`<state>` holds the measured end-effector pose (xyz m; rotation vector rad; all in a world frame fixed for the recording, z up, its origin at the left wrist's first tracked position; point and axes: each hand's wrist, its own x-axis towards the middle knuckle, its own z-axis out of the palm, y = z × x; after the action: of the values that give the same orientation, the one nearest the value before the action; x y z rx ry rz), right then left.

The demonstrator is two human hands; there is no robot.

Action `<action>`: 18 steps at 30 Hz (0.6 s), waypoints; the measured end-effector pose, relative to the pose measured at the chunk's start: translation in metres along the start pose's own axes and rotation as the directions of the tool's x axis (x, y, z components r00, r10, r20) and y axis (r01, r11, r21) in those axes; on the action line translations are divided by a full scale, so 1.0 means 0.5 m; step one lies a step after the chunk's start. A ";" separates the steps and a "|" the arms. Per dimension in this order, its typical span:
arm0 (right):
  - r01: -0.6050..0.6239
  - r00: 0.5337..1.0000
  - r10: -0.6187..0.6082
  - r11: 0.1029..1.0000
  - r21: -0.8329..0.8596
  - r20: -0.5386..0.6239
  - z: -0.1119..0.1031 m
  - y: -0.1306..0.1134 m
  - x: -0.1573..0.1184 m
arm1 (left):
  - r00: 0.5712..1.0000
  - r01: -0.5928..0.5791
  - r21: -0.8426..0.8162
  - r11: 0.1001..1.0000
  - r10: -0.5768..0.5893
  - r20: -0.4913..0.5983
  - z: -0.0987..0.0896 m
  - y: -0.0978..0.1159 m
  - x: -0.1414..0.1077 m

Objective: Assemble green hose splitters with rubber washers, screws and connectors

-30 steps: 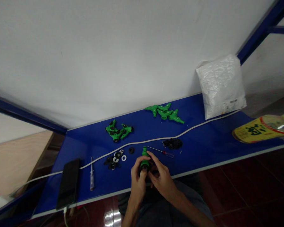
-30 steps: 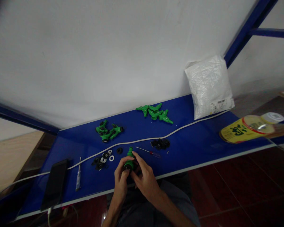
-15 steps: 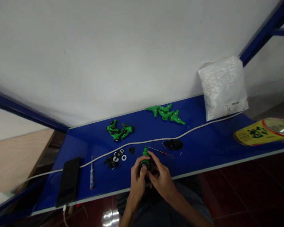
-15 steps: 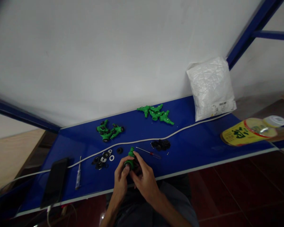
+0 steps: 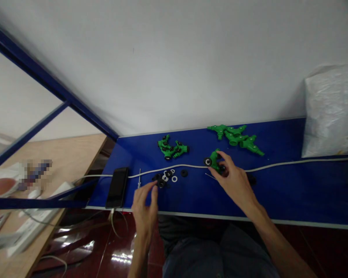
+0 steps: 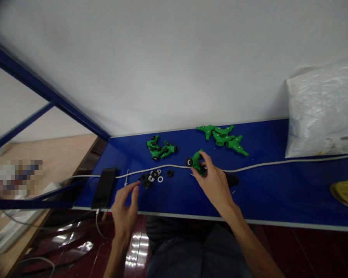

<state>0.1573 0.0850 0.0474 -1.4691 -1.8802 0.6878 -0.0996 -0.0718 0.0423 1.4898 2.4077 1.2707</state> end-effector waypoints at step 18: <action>0.144 0.985 -0.132 0.984 -0.102 0.115 0.037 0.040 0.139 | 0.870 0.479 0.185 0.858 -0.436 -0.230 -0.144 -0.216 0.066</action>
<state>0.1446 0.1573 0.0322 -1.3760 -2.1105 0.6174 -0.2264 -0.1133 0.0317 0.7631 2.8769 1.0739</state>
